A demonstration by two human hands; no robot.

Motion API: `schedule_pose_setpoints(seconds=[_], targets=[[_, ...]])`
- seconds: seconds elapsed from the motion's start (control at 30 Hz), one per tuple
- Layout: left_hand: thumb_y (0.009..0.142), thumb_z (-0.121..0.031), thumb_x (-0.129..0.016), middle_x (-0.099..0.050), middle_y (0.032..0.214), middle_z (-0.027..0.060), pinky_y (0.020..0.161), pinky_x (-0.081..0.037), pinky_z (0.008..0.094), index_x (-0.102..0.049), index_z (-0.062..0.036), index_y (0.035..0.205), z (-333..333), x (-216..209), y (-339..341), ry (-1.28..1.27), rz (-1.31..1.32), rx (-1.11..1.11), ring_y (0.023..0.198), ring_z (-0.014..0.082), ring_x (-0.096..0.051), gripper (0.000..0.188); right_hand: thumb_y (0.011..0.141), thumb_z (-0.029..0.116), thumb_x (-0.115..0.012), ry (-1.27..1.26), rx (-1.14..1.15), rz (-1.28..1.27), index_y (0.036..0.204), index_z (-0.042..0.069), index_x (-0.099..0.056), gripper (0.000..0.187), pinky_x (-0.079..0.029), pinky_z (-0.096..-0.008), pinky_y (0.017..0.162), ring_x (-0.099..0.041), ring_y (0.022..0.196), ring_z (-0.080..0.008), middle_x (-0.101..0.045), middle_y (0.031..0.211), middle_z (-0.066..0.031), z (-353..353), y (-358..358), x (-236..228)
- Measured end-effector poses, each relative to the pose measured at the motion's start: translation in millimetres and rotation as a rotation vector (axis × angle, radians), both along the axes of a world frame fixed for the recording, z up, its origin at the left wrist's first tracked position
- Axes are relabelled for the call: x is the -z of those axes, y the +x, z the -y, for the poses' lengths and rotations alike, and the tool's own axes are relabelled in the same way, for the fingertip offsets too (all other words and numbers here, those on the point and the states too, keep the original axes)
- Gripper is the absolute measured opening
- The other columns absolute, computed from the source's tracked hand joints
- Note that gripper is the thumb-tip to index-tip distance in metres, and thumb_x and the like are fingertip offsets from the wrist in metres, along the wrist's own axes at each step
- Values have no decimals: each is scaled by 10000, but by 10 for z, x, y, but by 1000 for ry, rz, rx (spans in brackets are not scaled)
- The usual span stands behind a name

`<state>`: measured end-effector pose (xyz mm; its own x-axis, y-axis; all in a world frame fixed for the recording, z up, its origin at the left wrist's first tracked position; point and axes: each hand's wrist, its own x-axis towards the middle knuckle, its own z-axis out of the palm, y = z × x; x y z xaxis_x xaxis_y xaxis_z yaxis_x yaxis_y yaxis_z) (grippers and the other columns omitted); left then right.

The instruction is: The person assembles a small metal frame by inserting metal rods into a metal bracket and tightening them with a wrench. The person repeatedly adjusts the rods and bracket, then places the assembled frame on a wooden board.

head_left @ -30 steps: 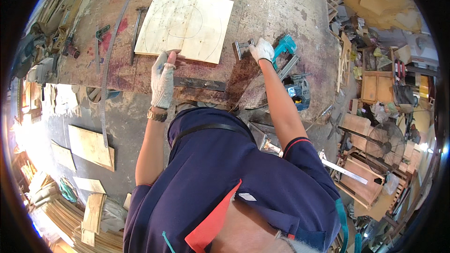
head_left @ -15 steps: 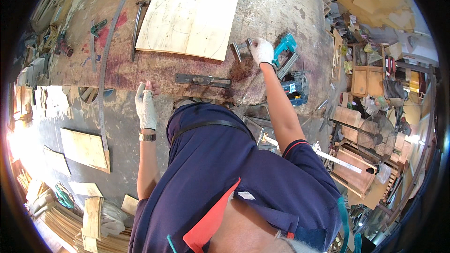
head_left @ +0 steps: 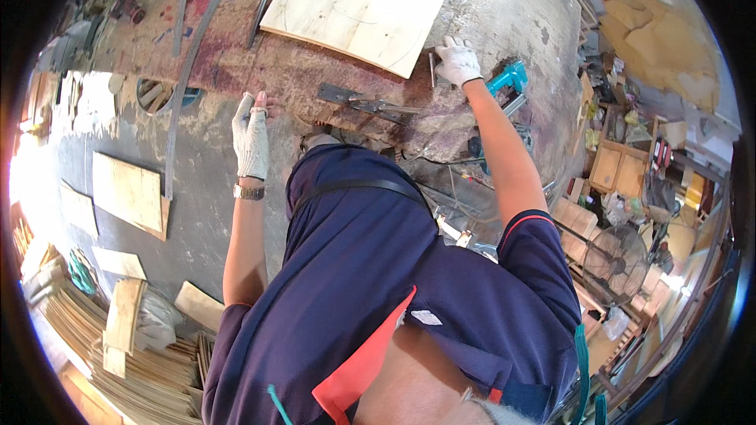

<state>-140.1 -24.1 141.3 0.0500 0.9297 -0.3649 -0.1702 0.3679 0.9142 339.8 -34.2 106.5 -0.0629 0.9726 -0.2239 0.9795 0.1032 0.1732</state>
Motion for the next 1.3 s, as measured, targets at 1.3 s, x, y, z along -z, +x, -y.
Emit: schedule_pose_setpoints(seconds=[1.3], targets=[[1029, -276, -660, -728, 1026, 44, 780, -504, 269, -684, -10, 1126, 61, 2, 219, 48, -82, 86, 870, 107, -665, 284, 796, 357, -870, -214, 319, -824, 766, 3, -607, 442, -493, -364, 910, -629, 1236, -276, -696, 1214, -176, 557, -1024, -2485]])
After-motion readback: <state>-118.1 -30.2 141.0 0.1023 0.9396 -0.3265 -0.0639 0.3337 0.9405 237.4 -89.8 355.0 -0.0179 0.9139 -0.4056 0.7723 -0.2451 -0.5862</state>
